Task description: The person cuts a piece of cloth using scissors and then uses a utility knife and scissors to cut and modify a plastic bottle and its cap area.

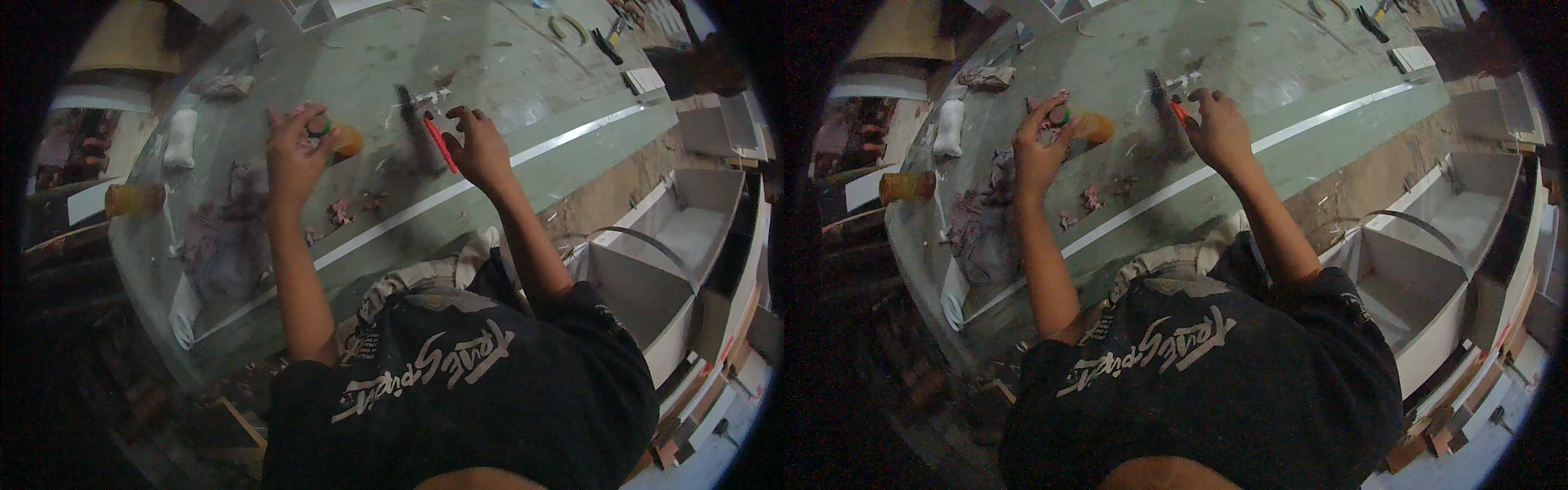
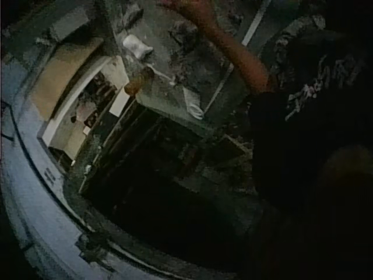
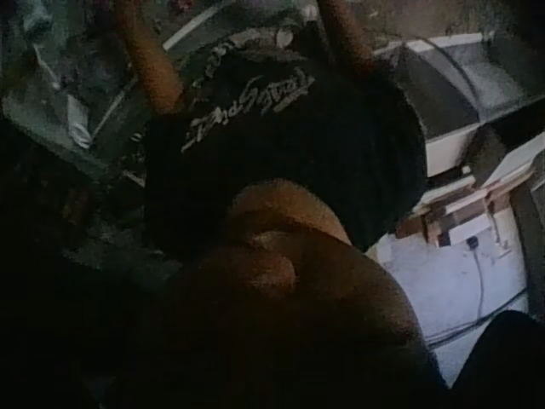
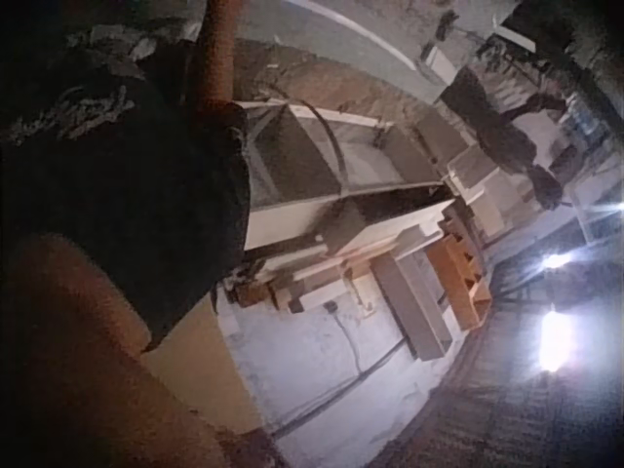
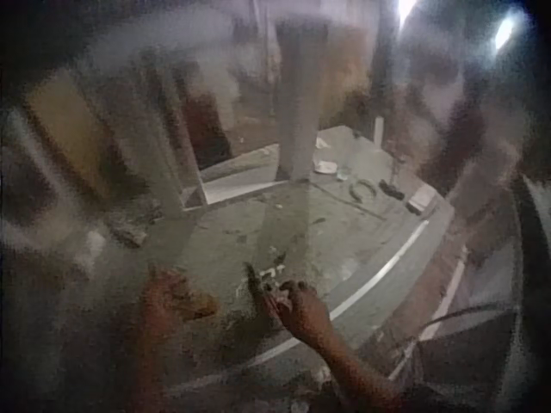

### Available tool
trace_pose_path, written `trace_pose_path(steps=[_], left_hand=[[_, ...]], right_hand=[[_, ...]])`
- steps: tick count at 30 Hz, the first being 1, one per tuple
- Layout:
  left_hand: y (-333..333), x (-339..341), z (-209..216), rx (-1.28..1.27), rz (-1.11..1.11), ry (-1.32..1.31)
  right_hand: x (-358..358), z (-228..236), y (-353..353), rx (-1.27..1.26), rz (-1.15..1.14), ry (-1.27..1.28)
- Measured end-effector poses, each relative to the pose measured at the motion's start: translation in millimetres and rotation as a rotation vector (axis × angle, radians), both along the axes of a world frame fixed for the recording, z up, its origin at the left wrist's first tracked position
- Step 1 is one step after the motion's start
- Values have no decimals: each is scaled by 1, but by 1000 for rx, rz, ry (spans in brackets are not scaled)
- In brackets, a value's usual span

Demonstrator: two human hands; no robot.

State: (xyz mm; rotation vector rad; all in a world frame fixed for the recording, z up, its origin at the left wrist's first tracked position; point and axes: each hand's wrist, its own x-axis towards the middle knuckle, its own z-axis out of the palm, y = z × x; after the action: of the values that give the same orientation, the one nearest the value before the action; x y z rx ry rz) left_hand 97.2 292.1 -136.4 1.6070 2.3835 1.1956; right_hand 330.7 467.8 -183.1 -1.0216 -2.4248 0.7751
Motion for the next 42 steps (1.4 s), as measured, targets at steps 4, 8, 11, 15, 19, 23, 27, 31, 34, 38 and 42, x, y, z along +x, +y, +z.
trace_pose_path(steps=[4,8,11,15,19,23,27,31,34,38,42], left_hand=[[-5,3,1,-25,35,-12],[-5,10,4,24,48,17],[-6,19,3,95,47,-51],[-8,37,9,226,10,-242],[-11,67,40,326,-81,-625],[-21,77,44,439,-147,-537],[-29,82,43,490,-173,-641],[-31,82,43,518,-181,-653],[-33,85,49,554,-139,-650],[-37,81,48,532,-106,-180],[-39,81,52,557,-110,3]], right_hand=[[-7,14,-5,-150,65,74],[-12,3,-20,-249,150,154],[-14,14,-41,-307,215,214],[-21,28,-66,-125,282,262],[-27,40,-75,-144,369,415],[-20,45,-73,-342,523,503],[-15,50,-76,-385,541,503],[-13,49,-75,-417,545,526],[-11,53,-73,-431,565,547],[-8,57,-72,-498,574,518],[-6,62,-70,-501,592,544]])
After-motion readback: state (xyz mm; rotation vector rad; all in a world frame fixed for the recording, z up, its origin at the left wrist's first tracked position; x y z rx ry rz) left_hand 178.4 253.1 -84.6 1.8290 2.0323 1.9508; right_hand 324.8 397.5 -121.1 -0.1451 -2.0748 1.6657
